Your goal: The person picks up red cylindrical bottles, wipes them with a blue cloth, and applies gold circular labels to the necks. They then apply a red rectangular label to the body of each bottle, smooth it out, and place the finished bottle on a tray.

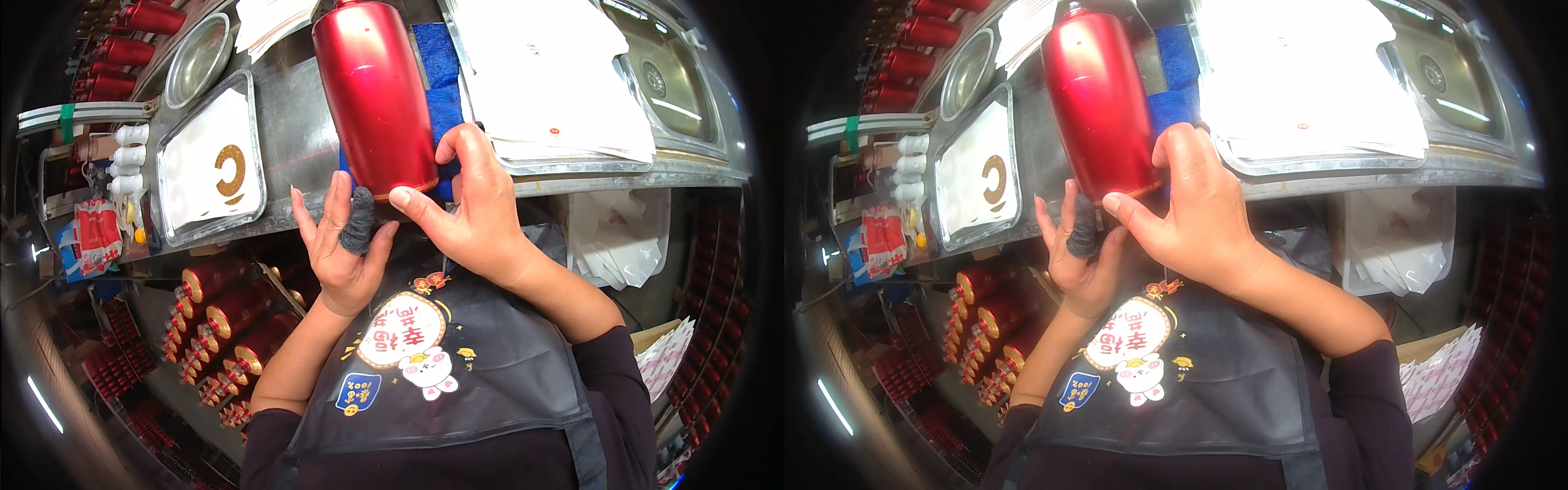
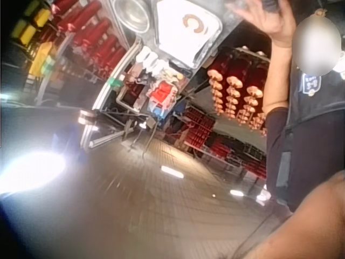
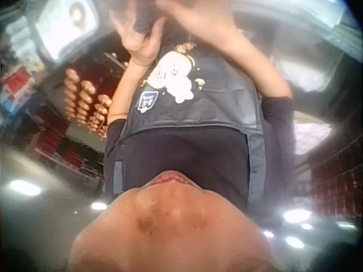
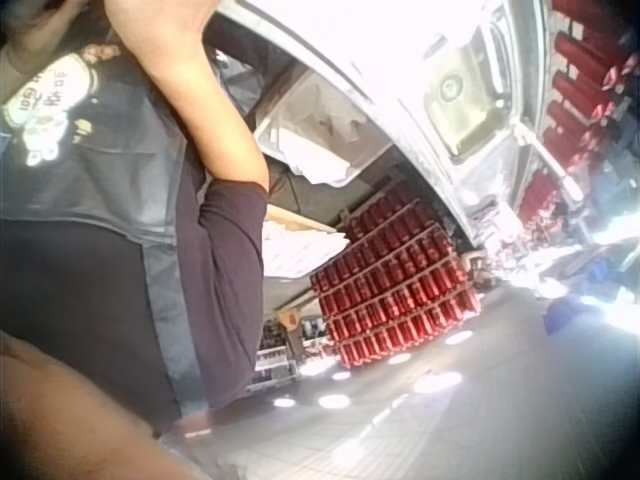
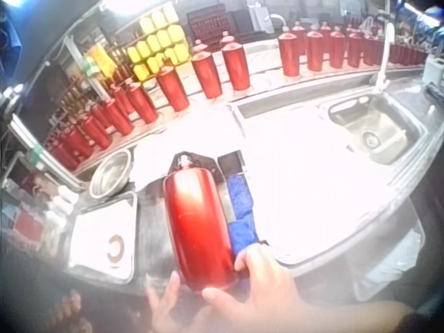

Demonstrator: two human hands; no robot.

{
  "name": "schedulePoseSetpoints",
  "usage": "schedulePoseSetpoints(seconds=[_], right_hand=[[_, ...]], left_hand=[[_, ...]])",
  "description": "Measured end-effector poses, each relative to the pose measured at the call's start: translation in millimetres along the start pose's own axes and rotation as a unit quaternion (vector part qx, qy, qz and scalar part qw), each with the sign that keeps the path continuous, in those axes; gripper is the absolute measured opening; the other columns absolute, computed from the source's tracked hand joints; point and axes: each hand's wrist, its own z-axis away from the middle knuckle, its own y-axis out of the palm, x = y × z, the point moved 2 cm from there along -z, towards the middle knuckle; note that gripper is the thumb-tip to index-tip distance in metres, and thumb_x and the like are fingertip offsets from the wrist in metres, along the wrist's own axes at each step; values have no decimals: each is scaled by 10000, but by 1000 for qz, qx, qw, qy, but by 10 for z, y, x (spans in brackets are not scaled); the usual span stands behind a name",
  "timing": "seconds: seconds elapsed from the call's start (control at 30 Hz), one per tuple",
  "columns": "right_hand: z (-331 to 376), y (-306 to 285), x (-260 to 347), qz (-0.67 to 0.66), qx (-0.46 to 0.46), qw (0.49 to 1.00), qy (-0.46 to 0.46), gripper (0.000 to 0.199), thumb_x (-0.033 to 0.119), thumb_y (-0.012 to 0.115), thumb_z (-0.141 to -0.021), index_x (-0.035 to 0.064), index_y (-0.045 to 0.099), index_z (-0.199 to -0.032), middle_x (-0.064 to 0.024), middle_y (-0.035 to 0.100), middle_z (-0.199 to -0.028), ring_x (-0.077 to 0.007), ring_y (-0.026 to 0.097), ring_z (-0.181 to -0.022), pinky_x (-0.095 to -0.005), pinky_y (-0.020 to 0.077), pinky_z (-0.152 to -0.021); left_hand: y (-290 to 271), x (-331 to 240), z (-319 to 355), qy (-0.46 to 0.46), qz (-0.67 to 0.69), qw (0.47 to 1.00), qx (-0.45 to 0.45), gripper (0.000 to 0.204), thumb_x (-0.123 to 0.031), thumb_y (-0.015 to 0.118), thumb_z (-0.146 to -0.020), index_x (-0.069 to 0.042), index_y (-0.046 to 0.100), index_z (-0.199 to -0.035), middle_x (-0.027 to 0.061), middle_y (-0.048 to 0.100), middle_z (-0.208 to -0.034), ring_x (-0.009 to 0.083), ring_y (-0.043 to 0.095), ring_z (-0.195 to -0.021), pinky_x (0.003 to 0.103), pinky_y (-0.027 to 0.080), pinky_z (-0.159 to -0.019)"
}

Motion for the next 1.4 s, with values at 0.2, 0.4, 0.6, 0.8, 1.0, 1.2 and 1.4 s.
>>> schedulePoseSetpoints(seconds=[0.2,0.4,0.6,0.8,1.0,1.2,1.4], right_hand=[[-7,-47,10,-65,28,996,52,386,194,801,-847,35,501,-1030,-44,498,-934,-98,419,-633,-258,355,-546],[68,-104,-76,-228,49,961,151,257,48,686,-884,2,567,-1107,-92,561,-999,-100,512,-645,-250,435,-583],[150,-157,-61,-152,52,986,39,321,-10,583,-950,-21,545,-1269,-35,551,-1120,-20,538,-670,-202,470,-637],[6,-150,-99,-171,67,979,89,314,65,680,-951,4,532,-1221,-8,550,-1088,5,439,-562,-184,384,-534],[-21,-156,-90,-169,77,978,97,335,111,733,-933,22,528,-1183,-13,545,-1074,7,432,-542,-187,342,-498],[-38,-164,-114,-169,81,978,90,352,122,744,-929,21,528,-1187,-30,549,-1114,-9,494,-554,-185,362,-503],[-39,-142,-99,-170,54,980,91,347,102,775,-865,24,577,-1139,-77,623,-1066,-109,484,-652,-260,425,-549]], left_hand=[[-40,-110,-204,50,-46,998,-11,429,-65,837,-755,-66,734,-1171,228,549,-1473,441,564,-1318,700,161,-1159],[71,-118,-429,-14,-36,998,-50,561,-134,848,-753,-55,687,-1285,238,549,-1467,435,543,-1338,686,173,-1170],[3,160,-375,-72,118,988,68,743,-201,825,-854,-40,489,-1497,187,520,-1517,306,449,-1453,589,23,-1232],[20,134,-363,-296,507,808,39,770,-166,776,-908,7,378,-1545,173,455,-1545,257,420,-1439,430,293,-1207],[-4,-6,-498,-287,491,821,44,723,-115,770,-901,11,400,-1510,148,533,-1454,233,514,-1336,369,421,-1110],[-17,-84,-542,-317,462,827,50,721,-110,814,-856,8,445,-1465,137,578,-1388,224,558,-1277,366,437,-1090],[-80,-169,-631,-353,440,824,55,766,-82,830,-827,9,427,-1472,144,584,-1383,230,564,-1281,366,441,-1088]])
